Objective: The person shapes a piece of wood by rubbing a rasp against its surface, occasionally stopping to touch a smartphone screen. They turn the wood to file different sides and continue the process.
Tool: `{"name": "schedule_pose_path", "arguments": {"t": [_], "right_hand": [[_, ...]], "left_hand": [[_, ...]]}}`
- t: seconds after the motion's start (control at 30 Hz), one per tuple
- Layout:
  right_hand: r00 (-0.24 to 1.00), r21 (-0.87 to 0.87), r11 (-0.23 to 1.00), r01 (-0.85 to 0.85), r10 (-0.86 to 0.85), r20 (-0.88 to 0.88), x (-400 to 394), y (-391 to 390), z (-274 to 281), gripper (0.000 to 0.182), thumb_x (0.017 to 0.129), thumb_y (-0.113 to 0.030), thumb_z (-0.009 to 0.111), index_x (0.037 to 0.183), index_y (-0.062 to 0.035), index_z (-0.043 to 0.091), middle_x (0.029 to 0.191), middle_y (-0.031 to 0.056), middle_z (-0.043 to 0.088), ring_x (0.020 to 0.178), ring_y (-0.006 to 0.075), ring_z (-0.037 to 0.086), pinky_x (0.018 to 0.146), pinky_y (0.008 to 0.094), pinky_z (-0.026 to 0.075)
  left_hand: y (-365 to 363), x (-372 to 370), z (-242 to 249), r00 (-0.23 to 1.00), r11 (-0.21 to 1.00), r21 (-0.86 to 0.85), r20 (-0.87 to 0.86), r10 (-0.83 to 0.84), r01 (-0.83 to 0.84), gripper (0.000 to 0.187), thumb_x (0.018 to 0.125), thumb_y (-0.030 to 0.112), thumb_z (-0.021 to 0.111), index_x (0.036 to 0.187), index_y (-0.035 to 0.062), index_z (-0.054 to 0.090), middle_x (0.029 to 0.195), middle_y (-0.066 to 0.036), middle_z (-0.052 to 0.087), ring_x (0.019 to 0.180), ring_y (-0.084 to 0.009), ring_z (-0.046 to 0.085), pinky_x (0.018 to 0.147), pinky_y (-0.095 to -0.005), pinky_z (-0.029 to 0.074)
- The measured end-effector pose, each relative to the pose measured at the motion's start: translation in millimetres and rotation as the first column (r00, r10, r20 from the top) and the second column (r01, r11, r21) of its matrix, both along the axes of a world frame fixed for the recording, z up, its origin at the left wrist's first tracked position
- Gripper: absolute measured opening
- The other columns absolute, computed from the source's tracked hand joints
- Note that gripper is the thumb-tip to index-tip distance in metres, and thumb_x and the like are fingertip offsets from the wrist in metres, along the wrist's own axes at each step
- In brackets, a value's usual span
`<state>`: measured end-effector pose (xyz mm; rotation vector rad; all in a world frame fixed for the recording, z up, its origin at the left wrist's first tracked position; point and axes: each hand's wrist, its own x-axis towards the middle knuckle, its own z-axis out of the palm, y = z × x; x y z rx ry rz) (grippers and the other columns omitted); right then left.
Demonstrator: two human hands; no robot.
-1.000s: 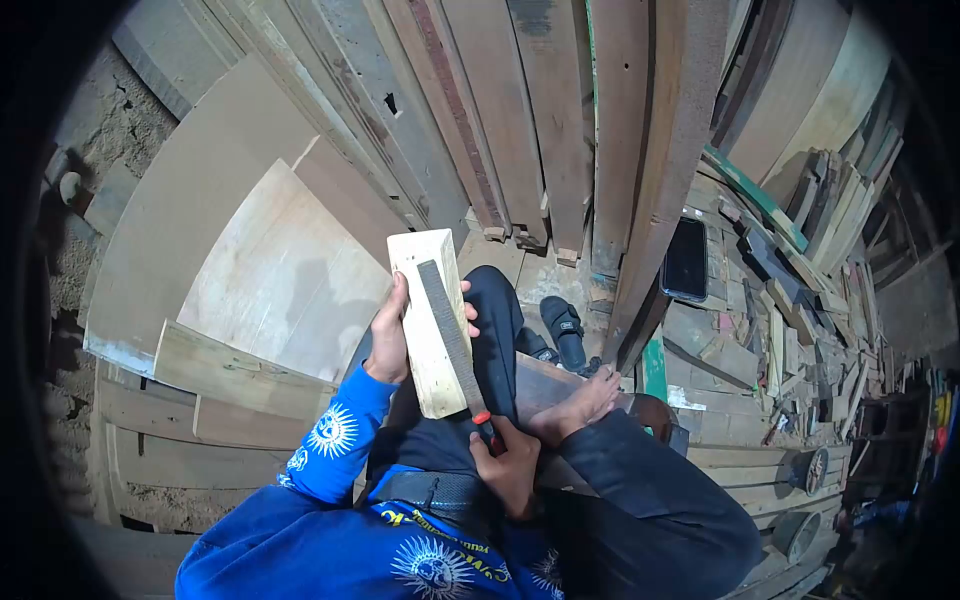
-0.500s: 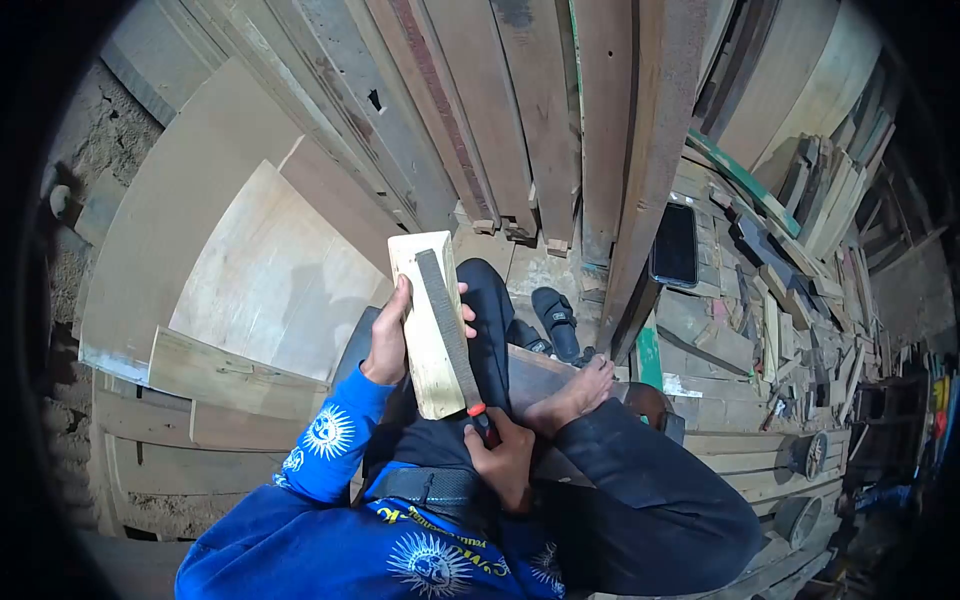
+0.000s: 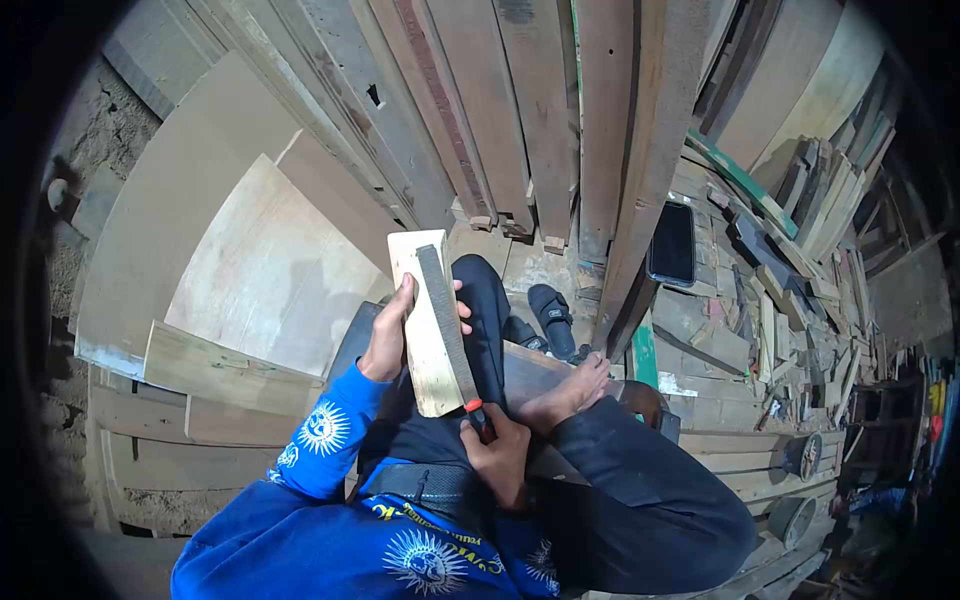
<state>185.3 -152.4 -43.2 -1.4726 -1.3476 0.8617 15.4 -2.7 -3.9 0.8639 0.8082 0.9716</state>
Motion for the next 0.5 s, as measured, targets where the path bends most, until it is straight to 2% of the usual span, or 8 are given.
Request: {"name": "schedule_pose_path", "arguments": {"t": [0.3,0.5], "right_hand": [[1.0,0.004,1.0,-0.007,0.007,-0.012,1.3,-0.8,0.0,0.016,0.084,-0.012,0.075,0.096,-0.002,0.07,0.057,0.009,0.055,0.046,0.0162,0.053,0.048,0.032,0.04],[1.0,0.038,0.999,-0.009,0.01,-0.028,1.2,-0.4,4.8,0.014,0.084,-0.01,0.074,0.094,-0.0018,0.069,0.057,0.0112,0.055,0.047,0.0197,0.056,0.048,0.0337,0.042]], "left_hand": [[0.4,-1.3,-0.8,1.0,1.0,0.0,-0.002,-0.021,0.021,0.084,0.106,0.066,0.021,0.141,-0.0046,0.05,0.105,-0.019,0.069,0.093,-0.0307,0.072,0.086,-0.0403,0.058],[0.7,-3.6,3.3,0.996,1.0,0.01,0.081,-0.03,0.029,0.084,0.105,0.066,0.024,0.142,-0.0061,0.048,0.105,-0.02,0.069,0.091,-0.0314,0.072,0.086,-0.0408,0.058]]}}
